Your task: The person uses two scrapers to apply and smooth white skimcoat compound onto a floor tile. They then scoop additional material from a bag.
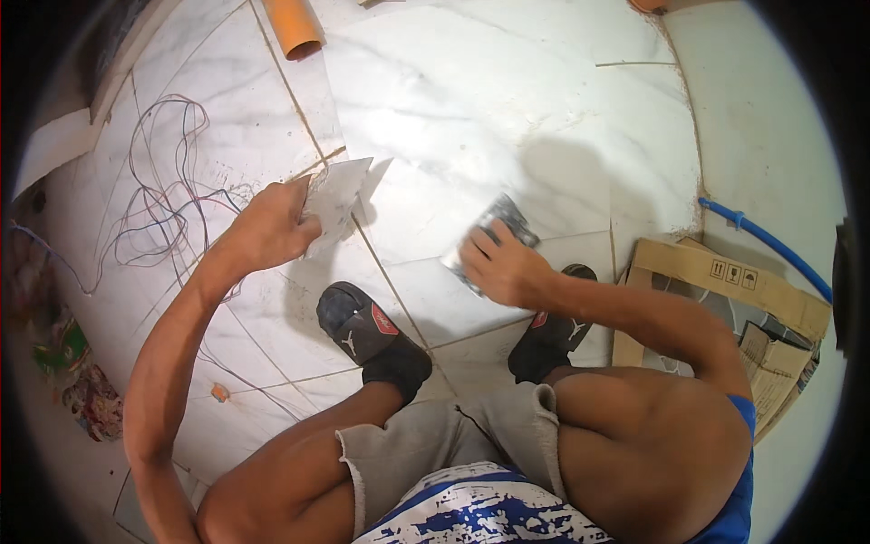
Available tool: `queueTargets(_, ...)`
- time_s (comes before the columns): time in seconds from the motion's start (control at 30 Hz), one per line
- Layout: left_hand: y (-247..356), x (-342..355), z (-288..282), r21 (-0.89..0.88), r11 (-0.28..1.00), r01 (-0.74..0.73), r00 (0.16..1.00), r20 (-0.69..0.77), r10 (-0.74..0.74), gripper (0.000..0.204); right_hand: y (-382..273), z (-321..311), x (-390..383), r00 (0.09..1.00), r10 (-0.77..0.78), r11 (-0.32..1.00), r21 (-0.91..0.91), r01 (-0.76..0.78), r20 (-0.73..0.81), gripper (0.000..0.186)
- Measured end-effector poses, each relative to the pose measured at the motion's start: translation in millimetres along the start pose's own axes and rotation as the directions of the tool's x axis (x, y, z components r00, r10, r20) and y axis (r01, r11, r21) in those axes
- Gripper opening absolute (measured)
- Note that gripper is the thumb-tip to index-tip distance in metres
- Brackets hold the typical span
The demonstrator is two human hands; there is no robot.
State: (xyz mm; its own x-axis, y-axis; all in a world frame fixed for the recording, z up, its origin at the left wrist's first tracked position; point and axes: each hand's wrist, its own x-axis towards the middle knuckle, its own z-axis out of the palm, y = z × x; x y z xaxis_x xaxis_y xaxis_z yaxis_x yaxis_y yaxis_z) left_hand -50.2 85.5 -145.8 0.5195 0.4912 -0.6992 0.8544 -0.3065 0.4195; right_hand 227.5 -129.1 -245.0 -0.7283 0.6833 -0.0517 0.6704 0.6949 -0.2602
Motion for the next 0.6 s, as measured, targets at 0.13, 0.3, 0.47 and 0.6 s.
queueTargets(0.13,-11,-3,3,-0.062,0.998,0.001,0.999,-0.041,-0.003,0.024,4,-6,-46,0.998,-0.041,0.999,-0.003,0.042,0.038,0.031)
queueTargets(0.3,-21,3,4,-0.001,1.0,-0.005,1.0,0.022,0.005,0.025,17,2,-50,0.995,-0.103,0.99,-0.096,0.104,0.017,0.031)
queueTargets(0.47,-14,1,2,-0.028,0.999,-0.016,1.0,0.01,0.016,0.024,5,21,1,0.974,-0.167,0.985,0.007,0.17,-0.151,0.027)
queueTargets(0.6,2,1,-3,-0.059,0.998,0.029,0.999,0.035,-0.027,0.026,-3,17,23,0.984,-0.148,0.987,0.041,0.152,-0.101,0.027)
